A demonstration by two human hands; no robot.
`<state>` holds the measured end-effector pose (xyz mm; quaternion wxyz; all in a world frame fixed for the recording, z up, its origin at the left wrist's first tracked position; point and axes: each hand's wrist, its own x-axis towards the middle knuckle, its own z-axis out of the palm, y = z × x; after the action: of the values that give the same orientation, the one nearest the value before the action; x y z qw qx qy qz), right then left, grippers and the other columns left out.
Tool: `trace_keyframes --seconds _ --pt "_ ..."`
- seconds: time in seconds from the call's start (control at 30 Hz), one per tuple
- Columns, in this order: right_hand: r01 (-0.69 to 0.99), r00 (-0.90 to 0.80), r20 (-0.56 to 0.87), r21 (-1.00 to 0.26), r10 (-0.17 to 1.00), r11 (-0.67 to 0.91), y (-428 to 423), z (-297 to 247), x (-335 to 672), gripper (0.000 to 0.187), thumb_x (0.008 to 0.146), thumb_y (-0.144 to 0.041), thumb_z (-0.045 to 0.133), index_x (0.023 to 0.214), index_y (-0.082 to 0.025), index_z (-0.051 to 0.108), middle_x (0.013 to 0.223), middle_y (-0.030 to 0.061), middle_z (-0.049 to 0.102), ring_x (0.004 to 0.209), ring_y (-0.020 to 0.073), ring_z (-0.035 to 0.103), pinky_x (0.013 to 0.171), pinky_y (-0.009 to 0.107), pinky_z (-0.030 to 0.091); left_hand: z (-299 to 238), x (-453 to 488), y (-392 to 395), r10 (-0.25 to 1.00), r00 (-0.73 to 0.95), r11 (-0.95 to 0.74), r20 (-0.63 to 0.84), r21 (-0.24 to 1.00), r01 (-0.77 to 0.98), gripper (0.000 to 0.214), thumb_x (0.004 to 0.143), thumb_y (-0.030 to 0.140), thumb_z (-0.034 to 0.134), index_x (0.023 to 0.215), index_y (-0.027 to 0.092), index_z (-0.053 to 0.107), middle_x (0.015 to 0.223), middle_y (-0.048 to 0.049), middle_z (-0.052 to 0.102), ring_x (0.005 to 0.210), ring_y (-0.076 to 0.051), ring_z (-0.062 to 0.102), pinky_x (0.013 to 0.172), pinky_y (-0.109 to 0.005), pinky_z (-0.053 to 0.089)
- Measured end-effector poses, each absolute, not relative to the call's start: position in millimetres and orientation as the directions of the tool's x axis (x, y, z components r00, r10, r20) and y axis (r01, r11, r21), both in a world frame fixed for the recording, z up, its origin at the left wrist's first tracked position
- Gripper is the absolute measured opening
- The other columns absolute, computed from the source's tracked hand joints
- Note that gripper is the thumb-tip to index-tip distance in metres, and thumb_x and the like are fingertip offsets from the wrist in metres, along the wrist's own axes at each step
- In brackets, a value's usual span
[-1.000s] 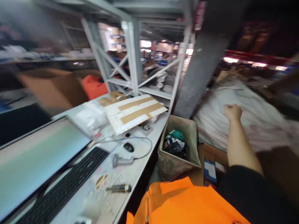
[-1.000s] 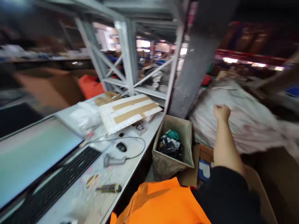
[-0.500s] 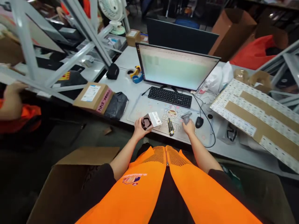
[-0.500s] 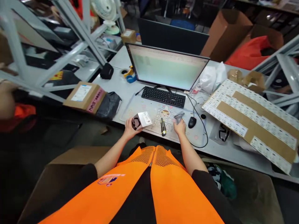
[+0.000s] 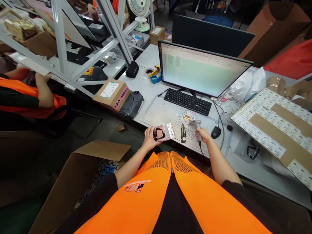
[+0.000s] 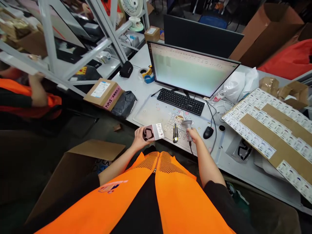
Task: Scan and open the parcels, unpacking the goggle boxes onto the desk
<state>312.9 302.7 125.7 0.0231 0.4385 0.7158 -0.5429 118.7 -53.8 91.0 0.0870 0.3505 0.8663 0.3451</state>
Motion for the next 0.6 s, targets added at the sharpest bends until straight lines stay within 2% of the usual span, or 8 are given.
trace_keyframes --seconds 0.07,0.1,0.17,0.23,0.33,0.43,0.53,0.6 --pt "0.548 -0.732 -0.593 -0.805 0.336 -0.227 292 156 322 0.042 0.087 -0.052 0.072 0.106 -0.015 0.068 0.069 -0.0008 0.058 0.050 0.0135 0.048 0.052 0.029 0.043 94 112 -46 0.704 -0.706 0.510 0.080 0.634 0.581 0.104 0.071 0.049 0.093 0.156 0.020 0.042 0.155 -0.0203 0.051 0.147 -0.043 0.043 0.126 -0.058 0.035" --pt "0.502 -0.785 -0.576 -0.807 0.228 -0.311 286 171 327 0.045 0.084 -0.053 0.076 0.108 -0.016 0.068 0.069 -0.0028 0.056 0.050 0.0114 0.046 0.051 0.027 0.040 95 109 -41 0.726 -0.684 0.505 0.071 0.621 0.600 0.104 0.071 0.051 0.093 0.156 0.021 0.043 0.155 -0.0201 0.051 0.146 -0.043 0.043 0.126 -0.058 0.035" --pt "0.441 -0.847 -0.515 -0.821 0.133 -0.363 275 195 334 0.048 0.081 -0.053 0.082 0.110 -0.016 0.069 0.071 -0.0046 0.056 0.049 0.0093 0.046 0.050 0.024 0.037 99 105 -30 0.764 -0.642 0.488 0.058 0.599 0.635 0.103 0.072 0.055 0.092 0.157 0.021 0.044 0.155 -0.0198 0.051 0.146 -0.043 0.043 0.126 -0.060 0.035" --pt "0.430 -0.860 -0.495 -0.834 0.123 -0.344 268 208 337 0.049 0.081 -0.053 0.082 0.110 -0.016 0.069 0.069 -0.0050 0.055 0.050 0.0094 0.047 0.051 0.024 0.037 103 101 -21 0.787 -0.614 0.471 0.057 0.586 0.659 0.103 0.073 0.058 0.091 0.157 0.021 0.045 0.156 -0.0196 0.050 0.147 -0.044 0.043 0.125 -0.060 0.036" --pt "0.459 -0.832 -0.511 -0.853 0.216 -0.248 267 202 335 0.049 0.084 -0.056 0.078 0.110 -0.016 0.068 0.065 -0.0051 0.054 0.052 0.0117 0.049 0.053 0.024 0.039 110 94 -16 0.788 -0.611 0.462 0.070 0.588 0.664 0.103 0.072 0.058 0.092 0.156 0.020 0.047 0.155 -0.0195 0.052 0.146 -0.043 0.044 0.125 -0.060 0.037" --pt "0.603 -0.714 -0.536 -0.798 0.450 0.006 277 175 326 0.049 0.092 -0.056 0.067 0.118 -0.015 0.067 0.069 0.0005 0.062 0.059 0.0182 0.059 0.059 0.028 0.045 119 82 -31 0.737 -0.671 0.494 0.085 0.610 0.620 0.103 0.068 0.051 0.094 0.155 0.020 0.048 0.153 -0.0196 0.053 0.146 -0.043 0.046 0.127 -0.060 0.036" --pt "0.751 -0.577 -0.379 -0.596 0.724 0.286 286 139 312 0.050 0.099 -0.047 0.059 0.134 -0.012 0.066 0.103 0.0160 0.076 0.095 0.0295 0.073 0.083 0.036 0.054 131 62 -65 0.595 -0.801 0.567 0.074 0.667 0.483 0.107 0.062 0.048 0.095 0.154 0.021 0.047 0.153 -0.0190 0.053 0.147 -0.043 0.047 0.127 -0.061 0.037" --pt "0.820 -0.488 -0.267 -0.468 0.831 0.331 287 115 304 0.058 0.102 -0.044 0.054 0.148 -0.008 0.059 0.133 0.0246 0.070 0.121 0.0353 0.069 0.100 0.040 0.052 142 42 -97 0.464 -0.885 0.598 0.029 0.727 0.338 0.112 0.060 0.053 0.094 0.155 0.019 0.046 0.152 -0.0197 0.052 0.147 -0.044 0.048 0.125 -0.061 0.040"
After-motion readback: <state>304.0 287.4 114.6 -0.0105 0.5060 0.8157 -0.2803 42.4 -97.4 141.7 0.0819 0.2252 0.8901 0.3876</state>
